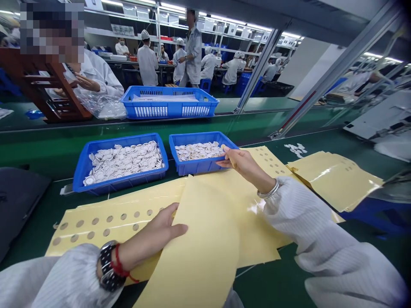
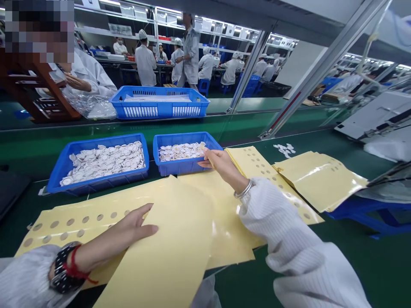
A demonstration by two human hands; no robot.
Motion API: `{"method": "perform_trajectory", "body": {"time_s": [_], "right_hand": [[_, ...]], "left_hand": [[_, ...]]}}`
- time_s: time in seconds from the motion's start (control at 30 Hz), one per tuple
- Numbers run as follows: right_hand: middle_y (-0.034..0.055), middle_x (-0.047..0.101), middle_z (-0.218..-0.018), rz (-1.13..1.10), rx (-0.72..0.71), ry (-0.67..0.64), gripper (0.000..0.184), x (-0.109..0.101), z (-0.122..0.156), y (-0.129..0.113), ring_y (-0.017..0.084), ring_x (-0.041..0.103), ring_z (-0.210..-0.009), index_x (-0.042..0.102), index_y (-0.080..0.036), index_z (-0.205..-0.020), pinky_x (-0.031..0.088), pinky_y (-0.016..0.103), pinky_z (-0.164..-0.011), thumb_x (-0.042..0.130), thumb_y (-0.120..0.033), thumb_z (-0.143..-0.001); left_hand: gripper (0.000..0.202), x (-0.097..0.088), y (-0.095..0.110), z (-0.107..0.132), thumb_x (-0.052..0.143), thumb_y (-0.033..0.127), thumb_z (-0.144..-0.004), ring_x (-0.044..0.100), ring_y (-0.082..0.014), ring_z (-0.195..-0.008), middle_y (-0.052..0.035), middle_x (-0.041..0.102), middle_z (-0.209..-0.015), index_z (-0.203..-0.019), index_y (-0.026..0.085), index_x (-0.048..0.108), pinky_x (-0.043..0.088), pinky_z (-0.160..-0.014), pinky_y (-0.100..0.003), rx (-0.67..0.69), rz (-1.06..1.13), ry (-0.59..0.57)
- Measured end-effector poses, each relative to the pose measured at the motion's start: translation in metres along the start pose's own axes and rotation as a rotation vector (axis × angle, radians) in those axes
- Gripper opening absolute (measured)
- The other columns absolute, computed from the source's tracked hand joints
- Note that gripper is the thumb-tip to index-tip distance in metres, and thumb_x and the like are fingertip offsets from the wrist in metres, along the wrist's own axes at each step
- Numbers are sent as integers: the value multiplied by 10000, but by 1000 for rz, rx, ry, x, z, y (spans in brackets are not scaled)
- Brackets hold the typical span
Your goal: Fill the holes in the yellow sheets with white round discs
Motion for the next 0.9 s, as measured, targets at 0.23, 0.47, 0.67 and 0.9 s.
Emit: {"method": "perform_trajectory", "body": {"time_s": [0.23, 0.47, 0.67, 0.9], "right_hand": [[49, 604, -713, 62, 25, 36, 362, -5, -19, -31, 179, 667, -643, 549, -130, -621, 590, 318, -691, 695, -460, -658], [101, 645, -817, 117, 34, 25, 367, -3, -28, -53, 210, 675, -664, 537, -125, -602, 593, 310, -658, 694, -451, -663], [123, 651, -869, 109, 11, 10, 384, -16, -25, -36, 248, 677, -718, 547, -138, -597, 594, 343, -689, 695, -489, -646], [65, 643, -789, 47, -4, -17, 386, -28, -19, -6, 246, 673, -706, 551, -151, -542, 559, 405, -788, 715, -493, -616]], "left_hand": [[457, 33, 9, -72, 646, 184, -662, 613, -226, -889, -117, 617, -1022, -1095, 143, 503, 479, -764, -314, 18, -63, 68], [473, 33, 17, -136, 429, 191, -813, 490, -219, -1110, -175, 476, -1230, -1252, 101, 279, 392, -889, -316, 120, -243, 467], [709, 43, 24, -143, 466, 344, -820, 492, -317, -1108, -268, 512, -1180, -1345, -1, 138, 366, -889, -387, 160, -456, 497], [625, 44, 33, -105, 389, 270, -840, 608, -315, -866, -205, 636, -959, -1389, 70, 169, 416, -663, -367, 193, -1262, 352]]}}
Point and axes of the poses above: each hand's wrist, its own z-axis away from the middle knuckle, its own x-axis out of the palm, y = z × x, the point moved 7 cm from there along -z, towards the middle knuckle
